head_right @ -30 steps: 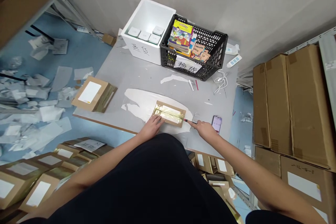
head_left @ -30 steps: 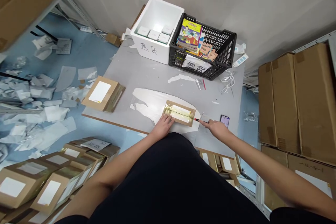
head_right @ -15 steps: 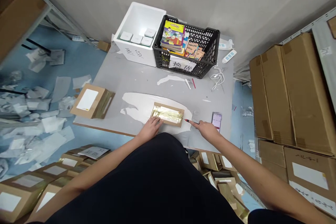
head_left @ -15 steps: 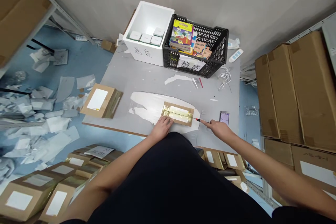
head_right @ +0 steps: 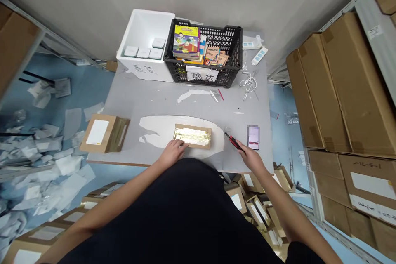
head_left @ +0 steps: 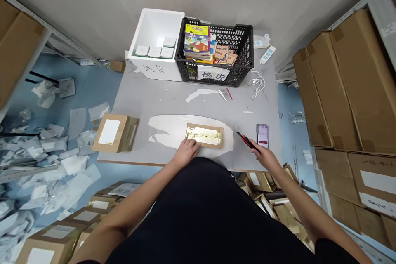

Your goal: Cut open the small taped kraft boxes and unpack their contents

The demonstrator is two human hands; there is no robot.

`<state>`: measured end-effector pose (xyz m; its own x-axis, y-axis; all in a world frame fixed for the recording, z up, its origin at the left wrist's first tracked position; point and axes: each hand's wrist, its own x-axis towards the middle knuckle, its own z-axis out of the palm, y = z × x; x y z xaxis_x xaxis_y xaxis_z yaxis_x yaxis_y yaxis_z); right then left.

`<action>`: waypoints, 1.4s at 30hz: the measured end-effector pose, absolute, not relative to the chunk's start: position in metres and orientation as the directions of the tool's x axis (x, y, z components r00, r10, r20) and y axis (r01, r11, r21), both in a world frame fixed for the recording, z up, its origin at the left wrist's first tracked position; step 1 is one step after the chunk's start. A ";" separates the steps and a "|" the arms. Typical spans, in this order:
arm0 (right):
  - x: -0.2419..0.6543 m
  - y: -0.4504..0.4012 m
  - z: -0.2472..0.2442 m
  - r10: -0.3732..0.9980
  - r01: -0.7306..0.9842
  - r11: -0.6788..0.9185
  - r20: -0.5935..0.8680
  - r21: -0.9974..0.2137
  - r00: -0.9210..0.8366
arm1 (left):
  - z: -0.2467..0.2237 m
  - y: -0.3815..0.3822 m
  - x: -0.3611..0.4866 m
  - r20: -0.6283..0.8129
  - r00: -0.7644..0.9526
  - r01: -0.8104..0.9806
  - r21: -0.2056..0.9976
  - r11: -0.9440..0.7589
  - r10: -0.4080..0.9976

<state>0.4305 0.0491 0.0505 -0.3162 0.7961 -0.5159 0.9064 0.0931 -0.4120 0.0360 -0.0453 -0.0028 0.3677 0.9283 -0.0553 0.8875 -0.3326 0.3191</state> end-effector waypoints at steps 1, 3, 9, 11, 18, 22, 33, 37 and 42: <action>0.428 0.045 0.044 0.804 0.850 -0.056 -0.528 -0.524 -0.272 | -0.002 -0.042 0.035 -0.064 0.371 0.884 0.330 -0.332 0.926; 0.414 0.036 0.030 0.796 0.685 -0.293 -0.567 -0.667 -0.212 | 0.000 -0.033 0.034 -0.064 0.378 0.874 0.353 -0.333 0.924; 0.352 0.010 -0.001 0.777 0.330 -0.544 -0.612 -0.771 -0.148 | 0.004 -0.006 0.032 -0.032 0.406 0.870 0.319 -0.376 0.913; 0.344 0.005 -0.003 0.771 0.287 -0.571 -0.622 -0.770 -0.137 | 0.001 0.002 0.029 -0.058 0.406 0.881 0.289 -0.374 0.912; 0.351 0.000 0.000 0.750 0.322 -0.587 -0.649 -0.743 -0.129 | -0.009 0.024 0.018 -0.150 0.470 0.865 0.274 -0.420 0.870; 0.352 0.002 0.002 0.754 0.392 -0.559 -0.645 -0.731 -0.128 | -0.007 0.031 0.022 -0.176 0.495 0.856 0.263 -0.444 0.851; 0.361 0.015 0.019 0.813 0.682 -0.200 -0.507 -0.704 -0.285 | -0.008 0.036 0.037 -0.168 0.458 0.869 0.292 -0.399 0.873; 0.359 0.011 0.018 0.810 0.722 -0.167 -0.511 -0.671 -0.287 | -0.009 0.036 0.038 -0.162 0.454 0.872 0.283 -0.399 0.876; 0.355 0.001 0.016 0.807 0.729 -0.180 -0.523 -0.660 -0.274 | -0.007 0.036 0.039 -0.176 0.442 0.882 0.263 -0.390 0.880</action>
<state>0.3554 0.0006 0.0155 -0.2741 0.8073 -0.5227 0.7289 -0.1801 -0.6604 0.0391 0.0361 -0.0072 0.4417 0.8797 -0.1763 0.8823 -0.3902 0.2633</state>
